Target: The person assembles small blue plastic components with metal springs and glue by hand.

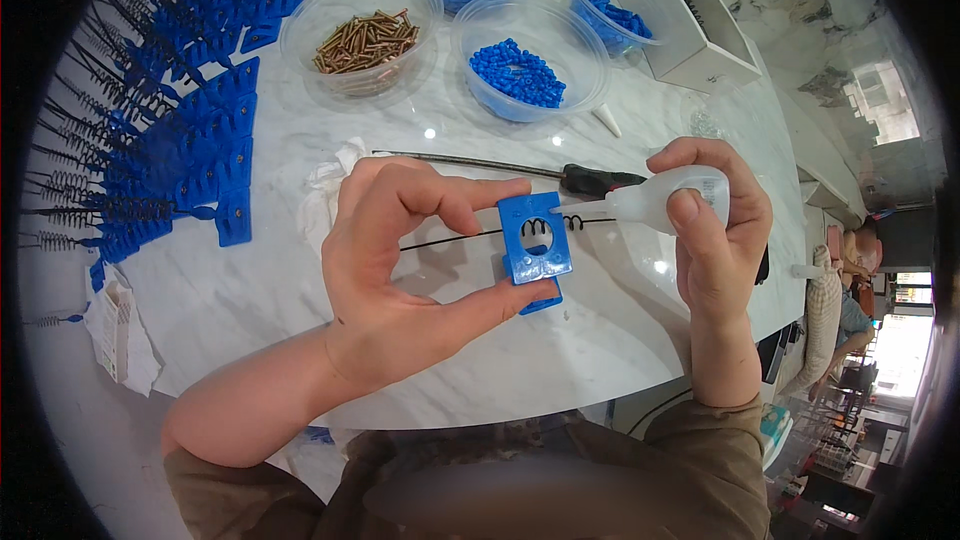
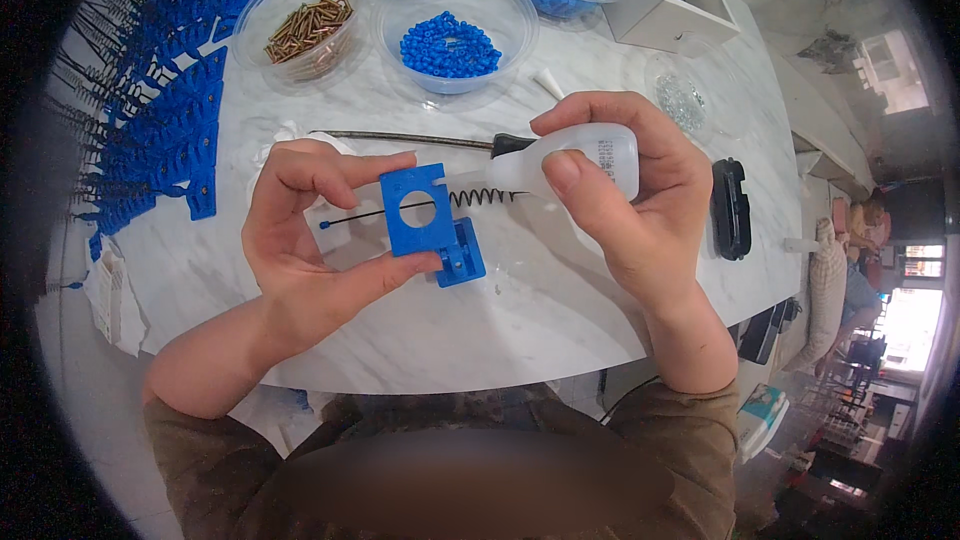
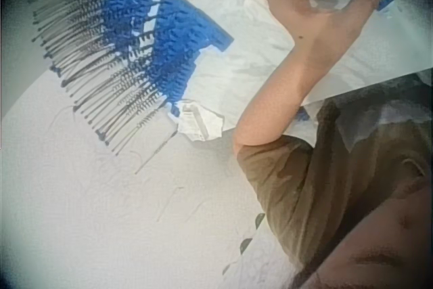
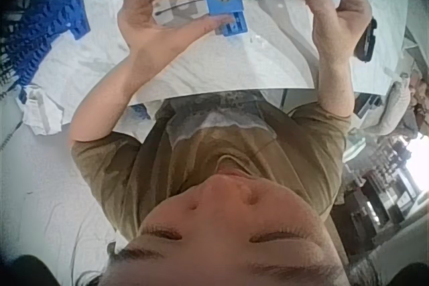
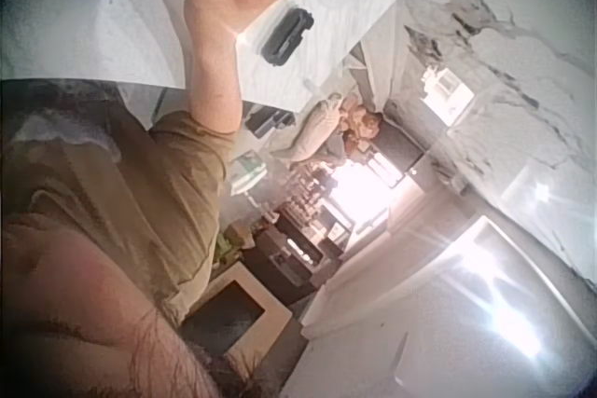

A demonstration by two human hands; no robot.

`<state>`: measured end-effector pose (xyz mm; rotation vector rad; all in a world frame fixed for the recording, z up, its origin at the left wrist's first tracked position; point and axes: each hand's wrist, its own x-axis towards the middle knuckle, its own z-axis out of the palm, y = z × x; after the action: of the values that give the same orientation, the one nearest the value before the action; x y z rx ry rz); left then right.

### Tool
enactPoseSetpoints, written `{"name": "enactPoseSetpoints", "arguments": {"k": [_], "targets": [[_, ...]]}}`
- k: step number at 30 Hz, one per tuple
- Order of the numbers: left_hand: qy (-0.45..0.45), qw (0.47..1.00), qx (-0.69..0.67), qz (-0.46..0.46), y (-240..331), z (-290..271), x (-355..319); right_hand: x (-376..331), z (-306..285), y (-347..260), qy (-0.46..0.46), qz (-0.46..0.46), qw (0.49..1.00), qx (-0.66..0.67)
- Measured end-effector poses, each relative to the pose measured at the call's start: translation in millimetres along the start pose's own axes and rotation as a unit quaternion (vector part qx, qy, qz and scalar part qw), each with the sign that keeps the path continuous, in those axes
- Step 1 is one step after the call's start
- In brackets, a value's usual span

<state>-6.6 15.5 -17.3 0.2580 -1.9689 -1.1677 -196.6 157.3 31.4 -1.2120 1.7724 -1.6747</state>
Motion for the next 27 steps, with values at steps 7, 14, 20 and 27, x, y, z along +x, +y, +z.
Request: {"name": "enactPoseSetpoints", "arguments": {"k": [7, 14, 20, 27], "targets": [[0.007, 1.0, -0.026, 0.001, 0.8, 0.3, 0.2, 0.6, 0.7, -0.3, 0.005, -0.009, 1.0, -0.01], [-0.016, 1.0, -0.002, 0.009, 0.6, -1.7, 0.2, -0.1, 1.7, -1.0, 0.006, -0.008, 1.0, -0.003], [0.008, 1.0, -0.026, 0.009, 0.8, 1.3, 0.2, -0.7, 1.8, -0.6, 0.005, 0.001, 1.0, -0.002], [0.005, 1.0, -0.015, 0.009, 0.1, 0.8, 0.1, -0.2, 1.3, -1.1, 0.002, -0.008, 1.0, -0.01]]}}
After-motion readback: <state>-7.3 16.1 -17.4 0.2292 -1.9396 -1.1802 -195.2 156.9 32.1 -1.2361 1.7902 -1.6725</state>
